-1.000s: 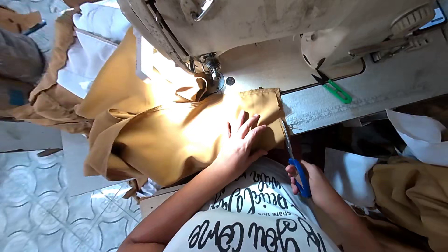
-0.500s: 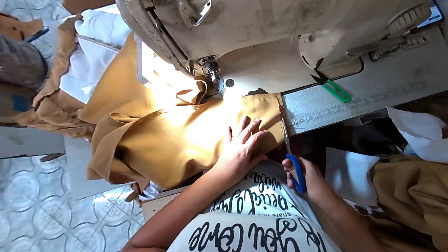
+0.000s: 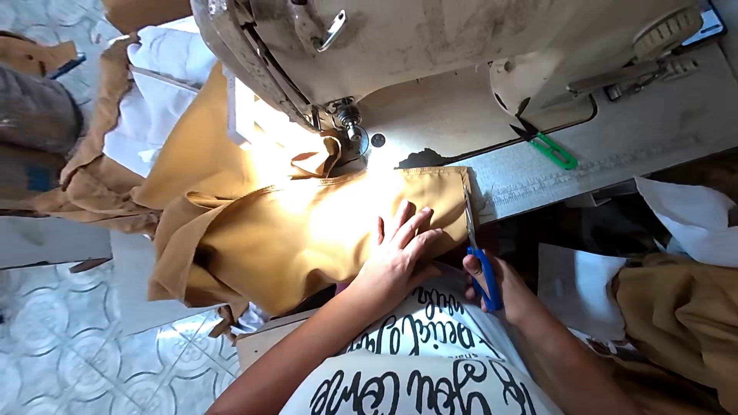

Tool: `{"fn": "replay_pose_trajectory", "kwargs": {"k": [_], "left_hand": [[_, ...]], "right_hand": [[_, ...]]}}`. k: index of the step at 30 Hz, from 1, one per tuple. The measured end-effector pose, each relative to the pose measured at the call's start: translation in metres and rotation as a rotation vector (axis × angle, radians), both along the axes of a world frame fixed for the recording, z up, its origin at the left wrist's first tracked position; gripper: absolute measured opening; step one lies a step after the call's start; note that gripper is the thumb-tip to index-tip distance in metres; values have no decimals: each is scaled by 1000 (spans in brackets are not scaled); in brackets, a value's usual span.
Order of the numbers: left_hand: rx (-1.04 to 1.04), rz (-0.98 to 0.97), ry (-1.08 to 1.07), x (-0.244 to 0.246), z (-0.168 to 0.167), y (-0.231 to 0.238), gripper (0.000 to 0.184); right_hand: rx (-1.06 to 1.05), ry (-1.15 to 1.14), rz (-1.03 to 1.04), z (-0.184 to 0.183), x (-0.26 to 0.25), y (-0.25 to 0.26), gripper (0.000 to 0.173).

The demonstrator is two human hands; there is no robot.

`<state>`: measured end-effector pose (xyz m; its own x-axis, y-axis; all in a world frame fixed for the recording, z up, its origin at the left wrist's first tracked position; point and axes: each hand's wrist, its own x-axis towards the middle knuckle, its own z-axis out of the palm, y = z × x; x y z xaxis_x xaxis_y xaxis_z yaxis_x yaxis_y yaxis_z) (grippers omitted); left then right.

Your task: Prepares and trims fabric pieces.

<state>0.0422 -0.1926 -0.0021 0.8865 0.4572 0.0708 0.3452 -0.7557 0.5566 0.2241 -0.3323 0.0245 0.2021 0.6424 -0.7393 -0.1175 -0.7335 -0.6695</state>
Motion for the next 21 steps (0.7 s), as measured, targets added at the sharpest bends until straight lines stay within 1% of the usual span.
{"fn": "replay_pose_trajectory", "kwargs": {"k": [4,9,12,17,21], "left_hand": [[-4,-5,-2,0,0,0,51],[8,-5,3,0,-1,-1,50],[11,-9,3,0,0,-1,51],[3,-30,0,-4,0,-4,51],[-3,-50,-10,-8,0,-6,48]], "right_hand": [[11,63,-137,1,-7,-2,29],[66,69,-186,0,-10,-6,25],[89,77,-199,-1,-10,-9,24],[-13,101,-143,4,-8,-1,31],[-24,69,-118,4,-4,7,33]]}}
